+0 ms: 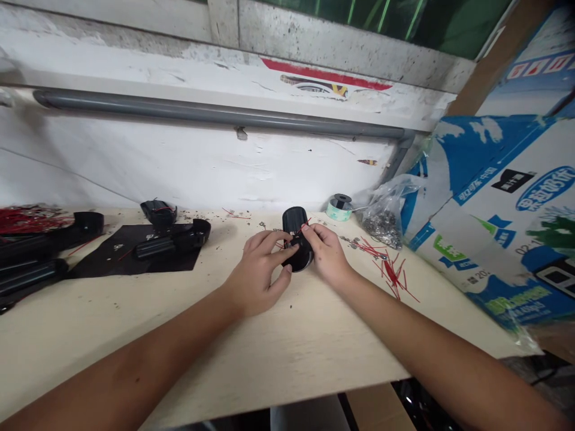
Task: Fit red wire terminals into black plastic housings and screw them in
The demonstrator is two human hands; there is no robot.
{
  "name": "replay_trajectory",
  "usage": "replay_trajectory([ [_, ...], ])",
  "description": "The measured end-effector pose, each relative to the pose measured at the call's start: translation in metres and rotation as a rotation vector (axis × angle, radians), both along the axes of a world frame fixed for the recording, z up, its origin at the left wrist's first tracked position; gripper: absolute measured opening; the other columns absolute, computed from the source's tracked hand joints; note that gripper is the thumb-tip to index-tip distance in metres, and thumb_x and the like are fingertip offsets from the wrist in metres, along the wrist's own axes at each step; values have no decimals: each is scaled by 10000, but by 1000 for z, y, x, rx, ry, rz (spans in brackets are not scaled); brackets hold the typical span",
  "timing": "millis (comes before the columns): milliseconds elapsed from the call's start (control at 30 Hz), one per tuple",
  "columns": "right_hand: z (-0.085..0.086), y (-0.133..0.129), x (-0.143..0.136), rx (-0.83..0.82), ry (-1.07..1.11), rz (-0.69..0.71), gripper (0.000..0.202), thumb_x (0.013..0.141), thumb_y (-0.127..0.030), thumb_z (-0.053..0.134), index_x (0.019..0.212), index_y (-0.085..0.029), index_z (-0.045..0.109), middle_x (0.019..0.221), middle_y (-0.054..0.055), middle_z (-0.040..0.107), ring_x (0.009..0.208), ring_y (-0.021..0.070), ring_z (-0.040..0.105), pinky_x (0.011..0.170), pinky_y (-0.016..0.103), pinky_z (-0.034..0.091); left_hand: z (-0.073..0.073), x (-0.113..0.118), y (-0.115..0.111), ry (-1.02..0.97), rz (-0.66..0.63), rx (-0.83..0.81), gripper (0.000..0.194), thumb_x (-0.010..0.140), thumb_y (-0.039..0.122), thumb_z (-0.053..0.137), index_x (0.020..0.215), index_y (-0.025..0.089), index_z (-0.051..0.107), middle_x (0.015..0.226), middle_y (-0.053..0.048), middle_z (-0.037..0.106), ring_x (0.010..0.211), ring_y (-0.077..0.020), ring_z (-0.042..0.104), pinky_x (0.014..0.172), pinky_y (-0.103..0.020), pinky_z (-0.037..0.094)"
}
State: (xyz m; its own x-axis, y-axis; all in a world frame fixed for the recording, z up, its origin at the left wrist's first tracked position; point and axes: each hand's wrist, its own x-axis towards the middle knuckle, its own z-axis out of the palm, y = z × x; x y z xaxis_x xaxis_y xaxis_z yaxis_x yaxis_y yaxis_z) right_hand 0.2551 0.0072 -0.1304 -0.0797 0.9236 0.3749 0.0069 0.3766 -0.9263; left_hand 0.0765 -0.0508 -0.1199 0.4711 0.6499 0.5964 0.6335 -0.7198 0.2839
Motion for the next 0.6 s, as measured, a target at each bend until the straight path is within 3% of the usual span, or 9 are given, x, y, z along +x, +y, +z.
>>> replay_trajectory([
  [200, 0, 2, -1, -18, 36, 22, 494, 813, -588, 656, 678, -146, 482, 659, -8, 410, 634, 101, 371, 573, 217, 309, -2, -2, 4, -254, 23, 4, 367, 945, 198, 445, 1279, 184, 596, 1275, -83, 580, 1211, -220, 475, 1070, -457, 377],
  [400, -9, 5, -1, -65, 112, 81, 454, 829, -555, 665, 708, -147, 509, 696, 2, 465, 648, 105, 411, 596, 216, 330, 0, -4, 3, -57, 56, 72, 373, 939, 202, 451, 1269, 217, 624, 1296, -76, 576, 1234, -255, 461, 1062, -495, 371],
  [600, -14, 2, -4, -165, 196, 121, 473, 790, -568, 700, 707, -153, 489, 707, -4, 492, 643, 104, 424, 610, 221, 349, 6, -1, 2, -117, 12, 38, 334, 921, 200, 462, 1176, 187, 677, 1216, -92, 615, 1160, -253, 516, 1010, -478, 434],
])
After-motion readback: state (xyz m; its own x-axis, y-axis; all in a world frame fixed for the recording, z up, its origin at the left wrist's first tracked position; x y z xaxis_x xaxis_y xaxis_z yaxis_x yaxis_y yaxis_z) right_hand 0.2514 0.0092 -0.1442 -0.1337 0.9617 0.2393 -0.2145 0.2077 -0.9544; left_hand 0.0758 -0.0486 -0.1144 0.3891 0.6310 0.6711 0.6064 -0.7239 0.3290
